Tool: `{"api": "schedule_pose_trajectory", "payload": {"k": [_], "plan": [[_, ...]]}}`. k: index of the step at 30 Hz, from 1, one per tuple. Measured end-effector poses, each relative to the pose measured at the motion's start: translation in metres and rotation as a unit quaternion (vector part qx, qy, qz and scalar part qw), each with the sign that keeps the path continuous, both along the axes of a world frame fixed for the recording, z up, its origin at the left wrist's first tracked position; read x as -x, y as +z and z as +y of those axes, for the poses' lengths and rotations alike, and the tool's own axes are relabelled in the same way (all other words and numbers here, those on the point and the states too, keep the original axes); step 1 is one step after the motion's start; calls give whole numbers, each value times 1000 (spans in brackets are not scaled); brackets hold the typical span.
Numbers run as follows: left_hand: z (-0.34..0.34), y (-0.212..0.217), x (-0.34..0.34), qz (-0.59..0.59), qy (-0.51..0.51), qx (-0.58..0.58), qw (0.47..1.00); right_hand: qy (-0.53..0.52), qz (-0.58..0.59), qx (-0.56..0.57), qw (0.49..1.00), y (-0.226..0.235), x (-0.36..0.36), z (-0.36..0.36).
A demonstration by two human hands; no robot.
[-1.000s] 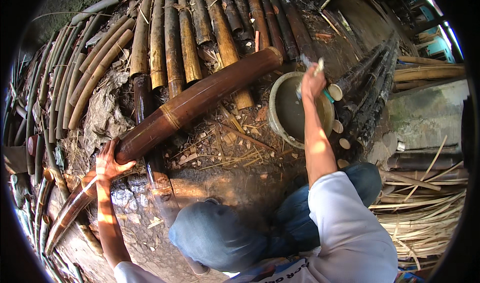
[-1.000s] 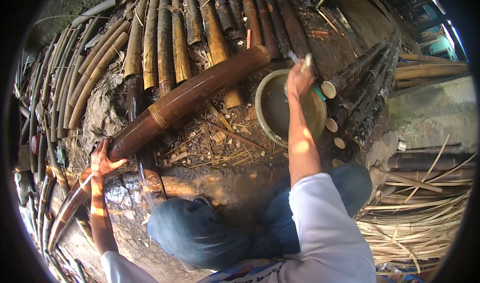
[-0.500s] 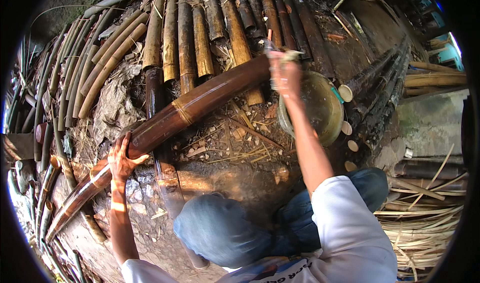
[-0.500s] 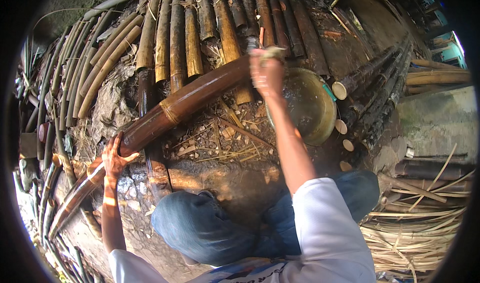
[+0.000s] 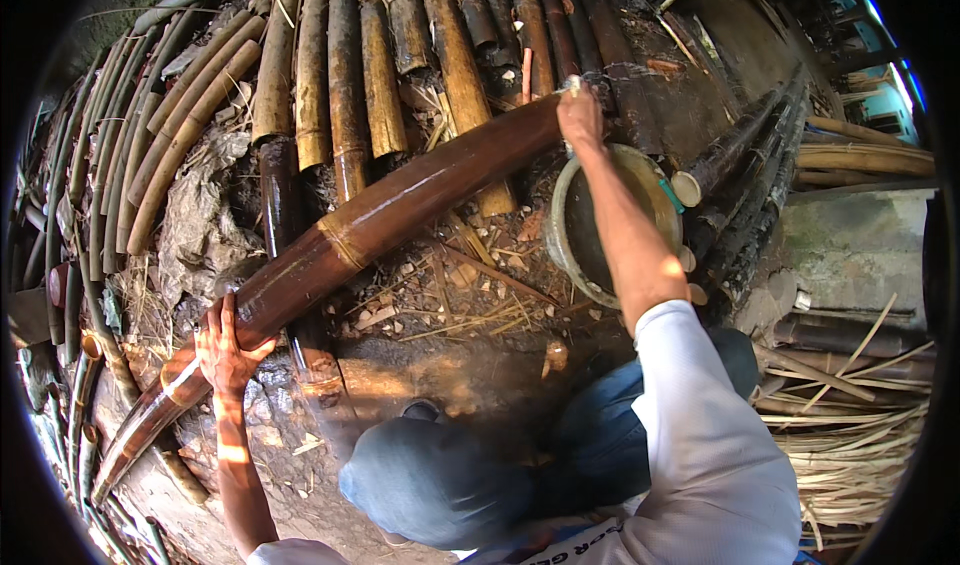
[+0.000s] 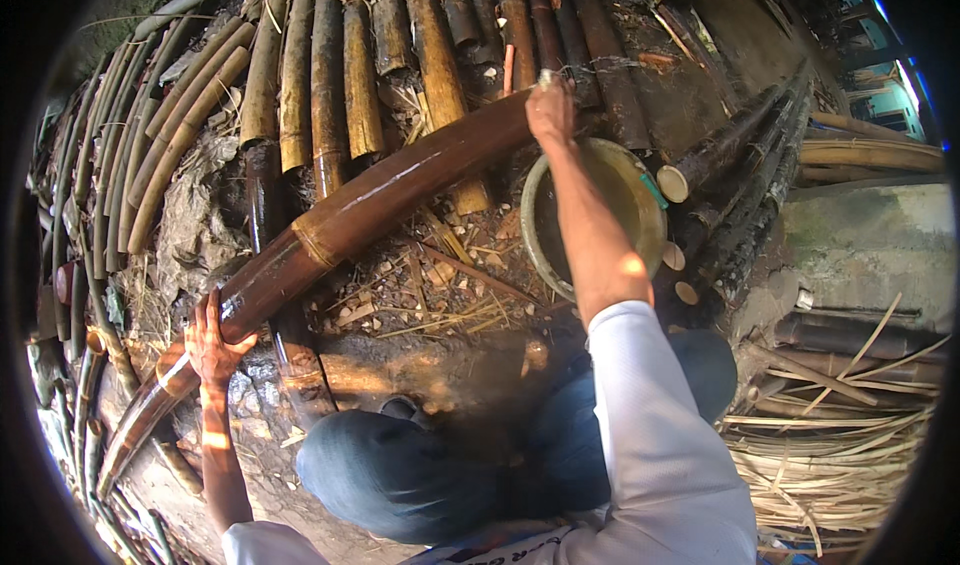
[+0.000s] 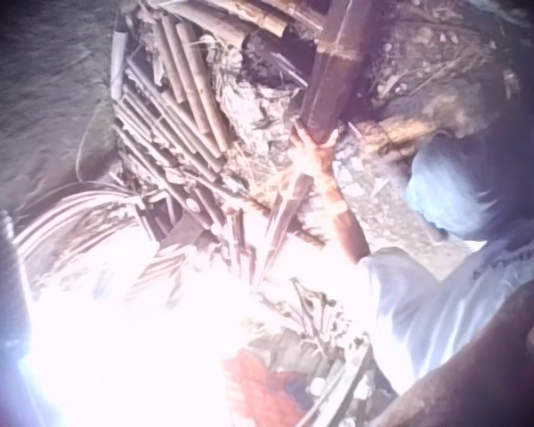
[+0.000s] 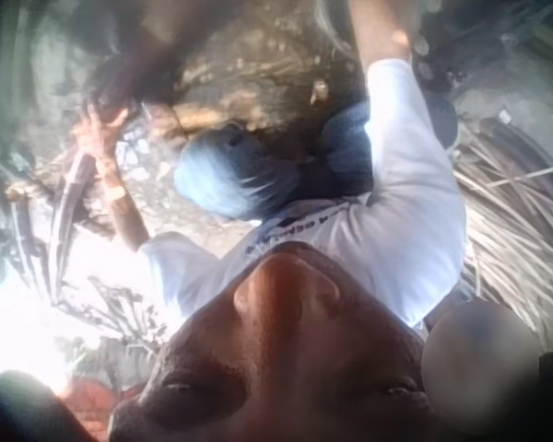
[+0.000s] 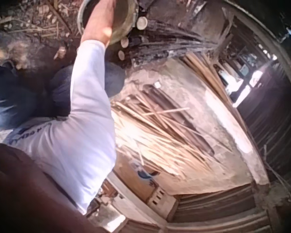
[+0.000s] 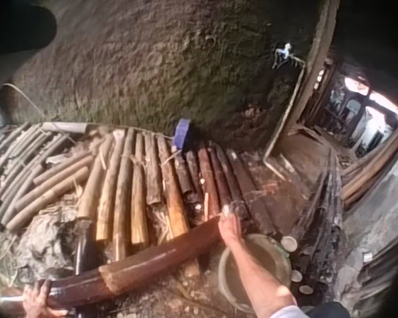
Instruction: The person sits on the ground and repeatedly rubs a long bamboo pole with a cloth, dipping the cloth into a nearby bowl of liquid to keep it wet. The person rotates the pole and continues rubbing along its length.
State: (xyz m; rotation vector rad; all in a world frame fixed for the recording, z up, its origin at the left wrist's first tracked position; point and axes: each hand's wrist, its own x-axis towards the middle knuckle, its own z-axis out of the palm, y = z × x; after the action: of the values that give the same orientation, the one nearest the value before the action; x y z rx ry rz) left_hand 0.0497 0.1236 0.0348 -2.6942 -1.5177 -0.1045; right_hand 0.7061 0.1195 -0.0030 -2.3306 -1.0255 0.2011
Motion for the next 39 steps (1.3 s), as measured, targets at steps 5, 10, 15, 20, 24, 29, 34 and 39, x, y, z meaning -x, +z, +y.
{"api": "schedule_pose_trajectory", "payload": {"k": [5,10,15,20,24,29,34,39], "plan": [[-1,-2,2,11,4,-5,1000,-37,-118,-68,990,-32,-5,1],[11,-7,12,30,-25,-19,999,-95,-40,-66,993,-30,0,11],[23,-6,12,27,-12,9,1000,-96,59,-70,991,-23,1,9],[26,-1,5,21,0,33,999,-84,4,27,996,-28,-3,8],[26,1,3,27,-6,17,999,-109,131,-65,983,-40,-6,13],[27,-2,2,-2,-11,16,1000,-161,-300,-66,938,-46,-11,25],[17,-8,0,16,-19,-45,999,-187,80,-95,974,5,-56,15],[-7,-18,-3,13,-11,-97,995,-172,-182,-145,957,55,-59,-68]]}}
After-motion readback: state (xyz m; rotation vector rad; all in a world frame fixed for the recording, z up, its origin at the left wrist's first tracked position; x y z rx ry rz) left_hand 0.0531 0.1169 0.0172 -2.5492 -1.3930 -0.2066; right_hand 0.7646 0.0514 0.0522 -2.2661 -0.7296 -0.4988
